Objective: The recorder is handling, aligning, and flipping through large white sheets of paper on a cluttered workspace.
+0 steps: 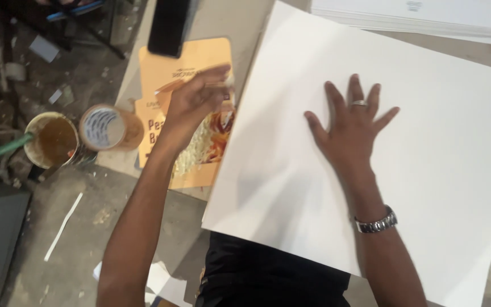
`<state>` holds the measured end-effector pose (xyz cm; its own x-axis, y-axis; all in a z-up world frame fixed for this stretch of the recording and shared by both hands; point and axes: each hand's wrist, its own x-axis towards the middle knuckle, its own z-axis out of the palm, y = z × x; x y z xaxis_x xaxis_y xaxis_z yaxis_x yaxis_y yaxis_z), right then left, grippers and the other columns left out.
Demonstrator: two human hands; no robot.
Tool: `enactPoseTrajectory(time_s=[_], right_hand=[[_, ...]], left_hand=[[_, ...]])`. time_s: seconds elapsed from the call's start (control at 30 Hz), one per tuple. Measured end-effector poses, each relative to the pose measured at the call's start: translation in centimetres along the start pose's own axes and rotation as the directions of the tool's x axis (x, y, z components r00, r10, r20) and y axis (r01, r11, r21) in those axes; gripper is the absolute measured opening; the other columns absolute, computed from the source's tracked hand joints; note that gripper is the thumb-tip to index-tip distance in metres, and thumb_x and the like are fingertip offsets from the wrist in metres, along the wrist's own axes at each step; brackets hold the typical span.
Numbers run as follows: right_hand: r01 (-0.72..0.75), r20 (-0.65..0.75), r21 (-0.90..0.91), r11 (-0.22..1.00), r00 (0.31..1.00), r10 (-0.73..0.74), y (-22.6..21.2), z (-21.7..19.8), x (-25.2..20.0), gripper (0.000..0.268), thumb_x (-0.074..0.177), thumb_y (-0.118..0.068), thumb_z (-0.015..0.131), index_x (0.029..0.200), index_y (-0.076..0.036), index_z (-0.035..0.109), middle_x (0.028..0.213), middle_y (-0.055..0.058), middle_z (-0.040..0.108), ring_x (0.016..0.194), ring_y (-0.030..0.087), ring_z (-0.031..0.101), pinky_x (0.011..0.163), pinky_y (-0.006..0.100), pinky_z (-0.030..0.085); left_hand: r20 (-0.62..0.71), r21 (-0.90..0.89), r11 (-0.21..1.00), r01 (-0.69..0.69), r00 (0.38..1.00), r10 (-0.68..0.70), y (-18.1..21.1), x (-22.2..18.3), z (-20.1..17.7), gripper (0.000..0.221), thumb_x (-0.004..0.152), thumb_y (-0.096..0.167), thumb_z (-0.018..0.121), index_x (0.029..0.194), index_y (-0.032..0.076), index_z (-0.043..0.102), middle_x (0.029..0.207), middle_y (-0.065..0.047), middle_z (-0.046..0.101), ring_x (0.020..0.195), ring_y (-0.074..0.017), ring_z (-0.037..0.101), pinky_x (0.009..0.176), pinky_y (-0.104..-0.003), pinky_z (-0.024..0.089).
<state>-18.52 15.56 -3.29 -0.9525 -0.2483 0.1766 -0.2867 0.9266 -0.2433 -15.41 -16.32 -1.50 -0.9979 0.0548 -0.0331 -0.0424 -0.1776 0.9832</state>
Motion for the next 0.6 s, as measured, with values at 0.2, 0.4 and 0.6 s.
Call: enactPoseTrajectory(time_s=[0.2,0.4,0.6], right_hand=[[-0.025,-0.009,0.009,1.000,1.000,0.026,-0.2,0.0,0.2,0.067,0.097,-0.063,0.065,0.150,-0.022,0.057,0.167,0.019,0.033,0.153,0.053,0.015,0.107,0.088,0.003],[-0.009,-0.018,-0.040,0.999,1.000,0.009,0.4,1.0,0.0,0.068,0.096,-0.065,0.064,0.152,-0.026,0.056,0.169,0.016,0.030,0.153,0.051,0.014,0.106,0.089,0.004],[-0.012,0.026,-0.063,0.998,1.000,0.013,0.2,0.7,0.0,0.070,0.096,-0.065,0.064,0.153,-0.026,0.056,0.167,0.018,0.028,0.152,0.054,0.014,0.104,0.090,0.006]], left_hand=[[0.089,0.222,0.962,-0.162,0.985,0.145,-3.8,13.3,0.3,0.037,0.097,0.000,0.064,0.133,0.000,0.060,0.152,-0.011,0.054,0.121,-0.0228,0.067,0.090,-0.031,0.067],[0.028,0.175,0.977,-0.121,0.993,0.118,-4.7,18.1,1.1,0.028,0.096,0.004,0.066,0.124,-0.002,0.065,0.149,-0.014,0.056,0.104,-0.0154,0.072,0.077,-0.029,0.067],[0.043,0.265,0.955,-0.133,0.991,0.126,-4.9,19.4,1.1,0.027,0.095,0.005,0.064,0.121,-0.002,0.068,0.148,-0.014,0.058,0.097,-0.0113,0.072,0.069,-0.028,0.067]])
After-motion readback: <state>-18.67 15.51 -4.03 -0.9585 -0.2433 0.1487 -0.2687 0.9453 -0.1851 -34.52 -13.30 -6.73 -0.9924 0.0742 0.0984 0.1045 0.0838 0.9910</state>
